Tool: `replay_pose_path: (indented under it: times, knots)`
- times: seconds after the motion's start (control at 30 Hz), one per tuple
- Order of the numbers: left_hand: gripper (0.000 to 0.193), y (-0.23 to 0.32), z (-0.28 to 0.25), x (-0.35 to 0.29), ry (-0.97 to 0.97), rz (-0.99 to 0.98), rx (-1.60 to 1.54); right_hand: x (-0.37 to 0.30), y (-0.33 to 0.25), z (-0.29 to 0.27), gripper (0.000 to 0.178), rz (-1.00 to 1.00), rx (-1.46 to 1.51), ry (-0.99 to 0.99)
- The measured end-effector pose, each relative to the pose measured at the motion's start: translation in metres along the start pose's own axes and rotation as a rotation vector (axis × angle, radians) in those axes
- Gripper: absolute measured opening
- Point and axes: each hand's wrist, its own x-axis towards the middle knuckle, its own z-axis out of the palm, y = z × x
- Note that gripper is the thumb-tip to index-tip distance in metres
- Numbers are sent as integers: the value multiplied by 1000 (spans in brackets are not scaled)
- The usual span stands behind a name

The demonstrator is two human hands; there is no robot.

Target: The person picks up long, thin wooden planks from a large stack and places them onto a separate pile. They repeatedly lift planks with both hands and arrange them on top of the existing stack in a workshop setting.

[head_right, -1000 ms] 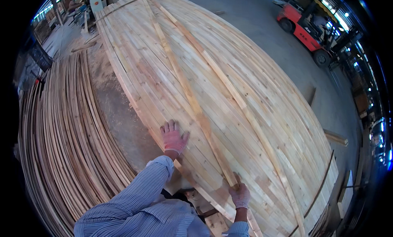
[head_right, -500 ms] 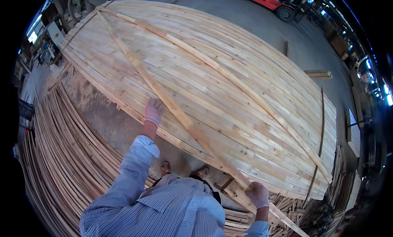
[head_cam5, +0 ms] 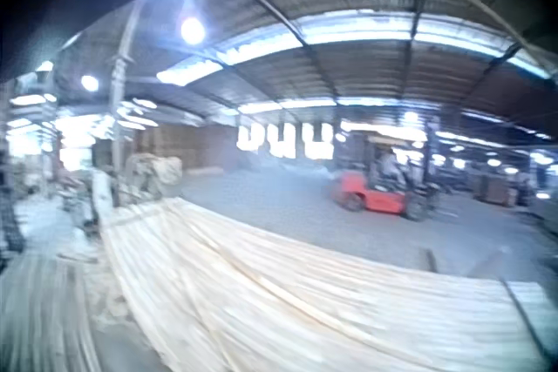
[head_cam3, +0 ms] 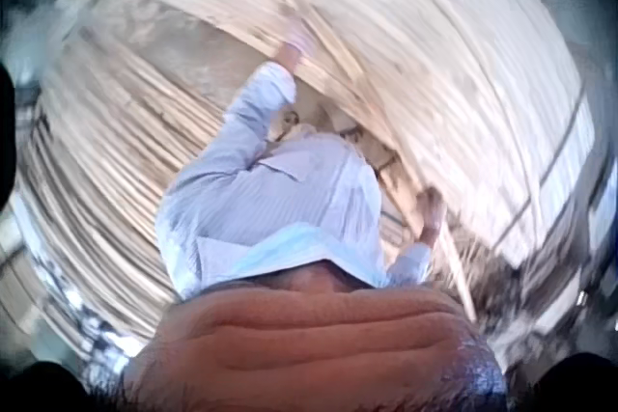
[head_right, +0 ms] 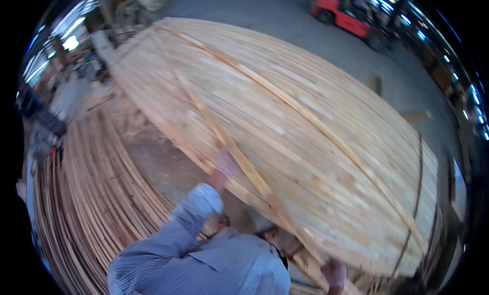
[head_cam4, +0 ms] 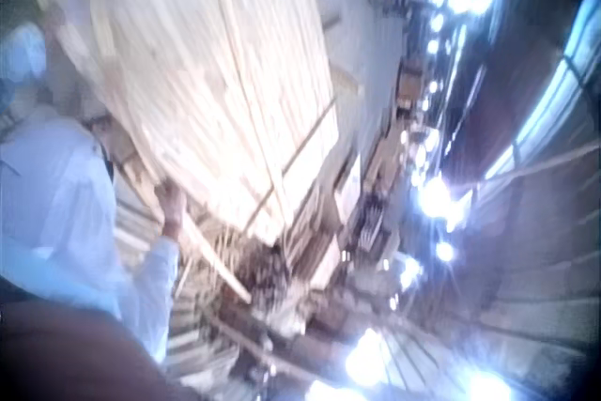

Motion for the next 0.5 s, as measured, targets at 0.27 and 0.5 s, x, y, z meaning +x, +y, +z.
replay_pose_path:
  times: [0.27,0.5]
  knots:
    - [39,-21,-40,-79,84,-58,-95,-10,126,108,31,-179,331,34]
    - [35,36,-100,-123,133,110,-148,-19,91,111,58,-178,30,-200]
